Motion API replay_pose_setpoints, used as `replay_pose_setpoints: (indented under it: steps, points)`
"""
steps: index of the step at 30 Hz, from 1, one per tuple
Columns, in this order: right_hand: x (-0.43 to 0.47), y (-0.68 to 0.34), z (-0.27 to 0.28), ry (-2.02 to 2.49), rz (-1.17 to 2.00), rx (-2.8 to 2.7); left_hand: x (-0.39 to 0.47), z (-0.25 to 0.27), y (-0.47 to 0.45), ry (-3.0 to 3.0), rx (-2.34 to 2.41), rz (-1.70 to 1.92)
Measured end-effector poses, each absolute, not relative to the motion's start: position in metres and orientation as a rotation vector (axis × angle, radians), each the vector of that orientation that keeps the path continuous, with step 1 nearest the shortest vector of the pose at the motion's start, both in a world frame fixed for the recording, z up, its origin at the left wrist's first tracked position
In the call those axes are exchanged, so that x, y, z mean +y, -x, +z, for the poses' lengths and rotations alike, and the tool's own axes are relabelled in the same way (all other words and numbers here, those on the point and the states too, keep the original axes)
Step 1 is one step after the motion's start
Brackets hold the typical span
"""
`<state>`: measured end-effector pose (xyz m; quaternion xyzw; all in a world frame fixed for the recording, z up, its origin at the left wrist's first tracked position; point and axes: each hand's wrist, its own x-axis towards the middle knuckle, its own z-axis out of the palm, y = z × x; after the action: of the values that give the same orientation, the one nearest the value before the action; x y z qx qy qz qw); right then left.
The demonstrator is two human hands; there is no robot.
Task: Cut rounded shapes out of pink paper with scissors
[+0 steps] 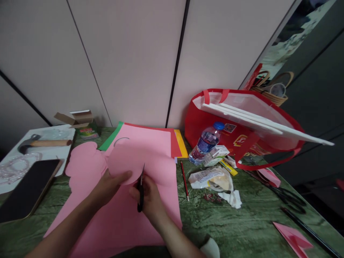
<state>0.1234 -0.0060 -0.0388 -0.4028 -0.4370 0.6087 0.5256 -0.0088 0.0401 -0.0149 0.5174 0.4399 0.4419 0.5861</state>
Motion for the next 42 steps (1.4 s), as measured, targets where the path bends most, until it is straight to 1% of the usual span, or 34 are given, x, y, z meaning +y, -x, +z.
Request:
replay_pose_setpoints:
  steps: [4,12,20,24,42]
  points:
    - [-0.006,-0.123,-0.039,0.982,1.545,-0.975,0.042,-0.016,0.009,-1.205,1.054,1.018]
    - [-0.006,-0.124,-0.038,0.994,1.537,-0.973,0.04,-0.017,0.009,-1.213,1.032,1.039]
    - [-0.004,-0.13,-0.03,1.021,1.446,-1.063,0.033,-0.008,0.004,-1.29,1.301,1.062]
    - [-0.004,-0.133,-0.03,0.992,1.485,-1.042,0.033,-0.007,0.003,-1.296,1.313,1.073]
    - [-0.006,-0.135,-0.033,1.034,1.475,-1.068,0.033,-0.009,0.001,-1.299,1.257,1.093]
